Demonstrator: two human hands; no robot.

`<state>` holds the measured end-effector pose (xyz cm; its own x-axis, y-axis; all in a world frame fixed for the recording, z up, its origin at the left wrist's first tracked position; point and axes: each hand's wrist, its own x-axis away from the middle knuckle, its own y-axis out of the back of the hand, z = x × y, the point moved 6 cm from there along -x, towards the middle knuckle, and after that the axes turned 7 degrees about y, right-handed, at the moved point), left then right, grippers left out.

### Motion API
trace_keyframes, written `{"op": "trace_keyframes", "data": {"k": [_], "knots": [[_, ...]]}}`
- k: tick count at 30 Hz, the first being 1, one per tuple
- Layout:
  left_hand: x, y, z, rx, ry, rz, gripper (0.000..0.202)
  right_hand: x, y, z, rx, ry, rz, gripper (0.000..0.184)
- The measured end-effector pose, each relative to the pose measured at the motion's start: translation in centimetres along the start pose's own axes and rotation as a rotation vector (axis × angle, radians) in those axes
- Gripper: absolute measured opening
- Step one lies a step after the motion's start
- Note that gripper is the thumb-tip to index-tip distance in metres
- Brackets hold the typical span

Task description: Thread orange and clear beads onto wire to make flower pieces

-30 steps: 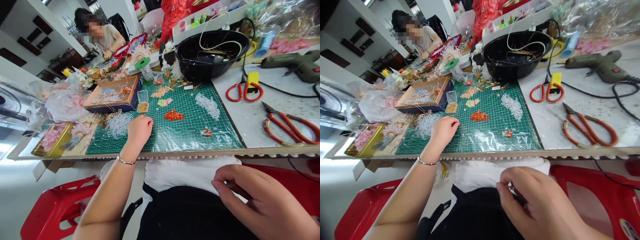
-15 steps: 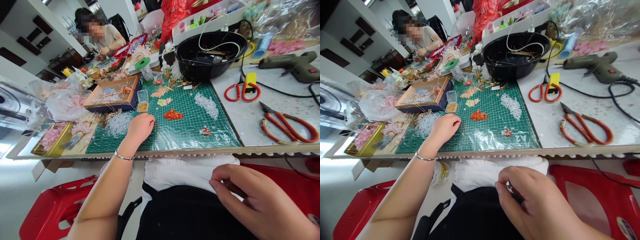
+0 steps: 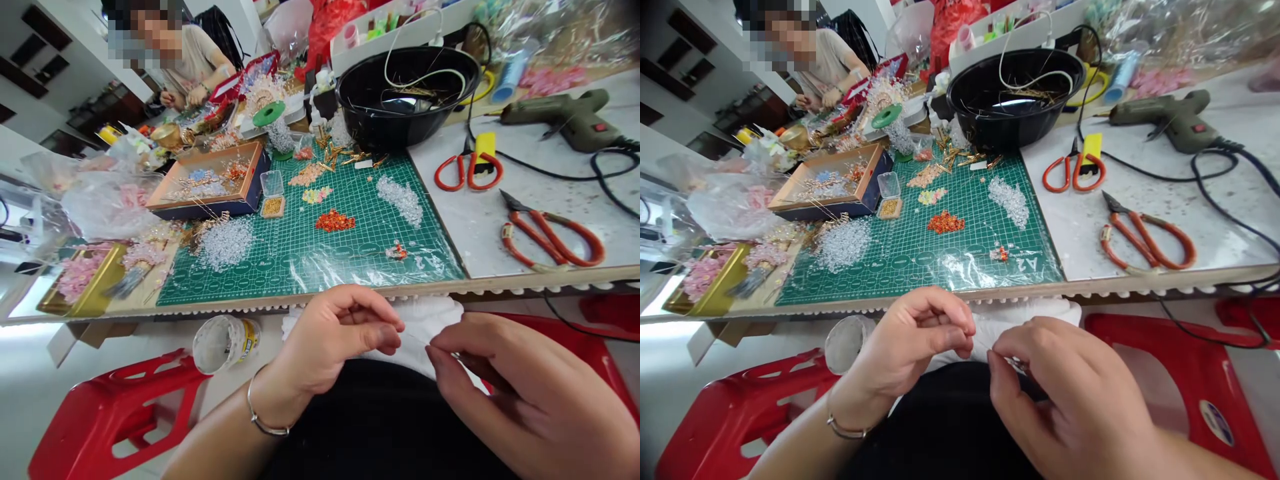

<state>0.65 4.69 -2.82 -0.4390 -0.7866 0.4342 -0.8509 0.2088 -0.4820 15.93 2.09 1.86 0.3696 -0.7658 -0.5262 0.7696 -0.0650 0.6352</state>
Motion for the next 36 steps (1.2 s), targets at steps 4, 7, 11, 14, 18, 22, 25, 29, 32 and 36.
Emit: {"op": "trace_keyframes", "data": {"k": [4,7,11,14,18,22,25,29,32,36], "knots": [[0.3,-0.4,0.1,0.019,0.025,0.009,0.017,0.1,0.1,0.0,0.013,-0.003,0.017,0.010],[0.3,-0.6,0.0,0.009,0.029,0.005,0.020,0.2,0.3,0.0,0.004,-0.011,0.004,0.010],[0.3,-0.6,0.2,0.002,0.034,-0.009,0.020,0.2,0.4,0.0,-0.013,-0.026,0.007,0.010],[0.2,-0.6,0.3,0.003,0.030,0.006,0.020,0.1,0.4,0.1,-0.016,-0.026,0.005,0.011],[0.2,-0.7,0.3,0.012,0.029,0.012,0.019,0.0,0.3,0.1,-0.017,-0.012,0.029,0.011],[0.3,-0.7,0.4,0.019,0.046,0.006,0.022,-0.1,0.1,0.1,0.005,-0.008,0.032,0.010],[0.4,-0.8,0.2,-0.030,0.039,0.014,0.023,-0.3,0.0,0.1,0.015,0.007,0.024,0.010],[0.7,-1.1,-0.5,-0.227,-0.029,-0.021,0.019,-0.4,-0.1,0.2,0.012,0.032,0.026,0.011],[1.0,-1.5,-1.3,-0.425,-0.090,-0.055,0.012,-0.3,-0.2,0.2,-0.010,0.041,0.053,0.011],[1.2,-1.5,-1.7,-0.649,-0.108,-0.076,0.007,0.1,-0.6,-0.3,-0.074,-0.005,0.097,0.009]]}}
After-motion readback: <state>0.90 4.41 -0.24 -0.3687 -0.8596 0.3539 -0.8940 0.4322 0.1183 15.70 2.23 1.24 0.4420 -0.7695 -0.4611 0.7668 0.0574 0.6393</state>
